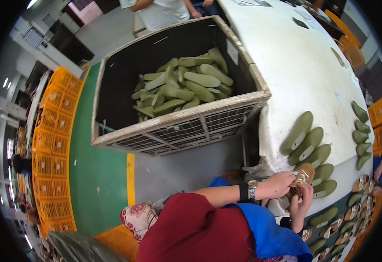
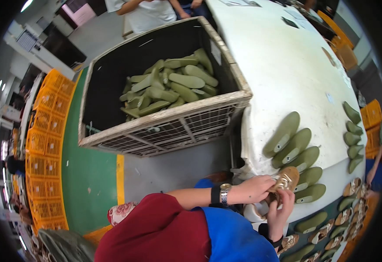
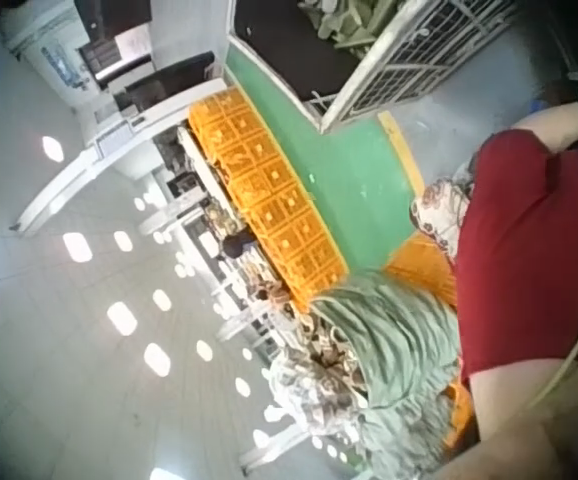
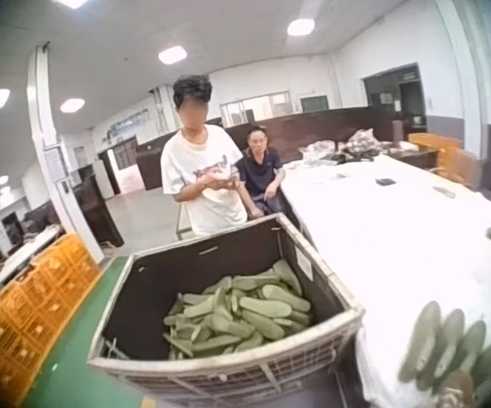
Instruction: The recorder takes shoes from a large bag and matches them with the corresponding shoe lasts on a production table.
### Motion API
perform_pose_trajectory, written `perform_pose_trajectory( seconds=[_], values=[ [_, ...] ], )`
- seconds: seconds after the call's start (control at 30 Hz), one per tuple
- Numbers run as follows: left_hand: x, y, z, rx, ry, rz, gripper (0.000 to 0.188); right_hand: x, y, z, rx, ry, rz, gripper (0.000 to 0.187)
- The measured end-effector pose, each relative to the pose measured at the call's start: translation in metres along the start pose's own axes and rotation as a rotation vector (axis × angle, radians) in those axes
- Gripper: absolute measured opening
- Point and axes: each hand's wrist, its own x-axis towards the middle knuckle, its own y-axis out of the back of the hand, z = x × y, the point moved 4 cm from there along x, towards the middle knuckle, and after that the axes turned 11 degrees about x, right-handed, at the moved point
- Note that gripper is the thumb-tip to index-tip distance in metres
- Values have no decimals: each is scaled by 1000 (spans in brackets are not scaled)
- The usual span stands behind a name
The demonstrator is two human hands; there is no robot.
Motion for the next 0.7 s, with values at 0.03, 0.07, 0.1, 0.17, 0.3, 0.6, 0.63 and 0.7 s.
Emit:
perform_pose_trajectory(
  seconds=[0.03, 0.07, 0.1, 0.17, 0.3, 0.6, 0.63, 0.7],
  values=[
    [1, 6, 3, 47, -39, 52, 13, 5, -4, -7, -45, 78, -11, 32],
    [5, 6, -2, 148, -28, -11, 15, 13, -12, -25, -90, 166, -5, 26],
    [8, 2, -8, 180, 3, -77, 15, 15, -17, -30, -43, 75, 23, 25],
    [15, -2, -7, 153, -78, -55, 13, 19, -12, -27, -63, 77, 76, 22],
    [32, -8, 14, 122, -228, -60, 12, 15, 6, -27, -190, 61, 215, 19],
    [57, -29, 62, 5, -416, -193, 21, -17, 52, -15, -205, -7, 369, 14],
    [63, -32, 67, -18, -455, -226, 21, -27, 60, -13, -145, 11, 377, 14],
    [78, -39, 66, -154, -286, -243, 28, -42, 67, -30, -33, 14, 323, 14]
  ],
)
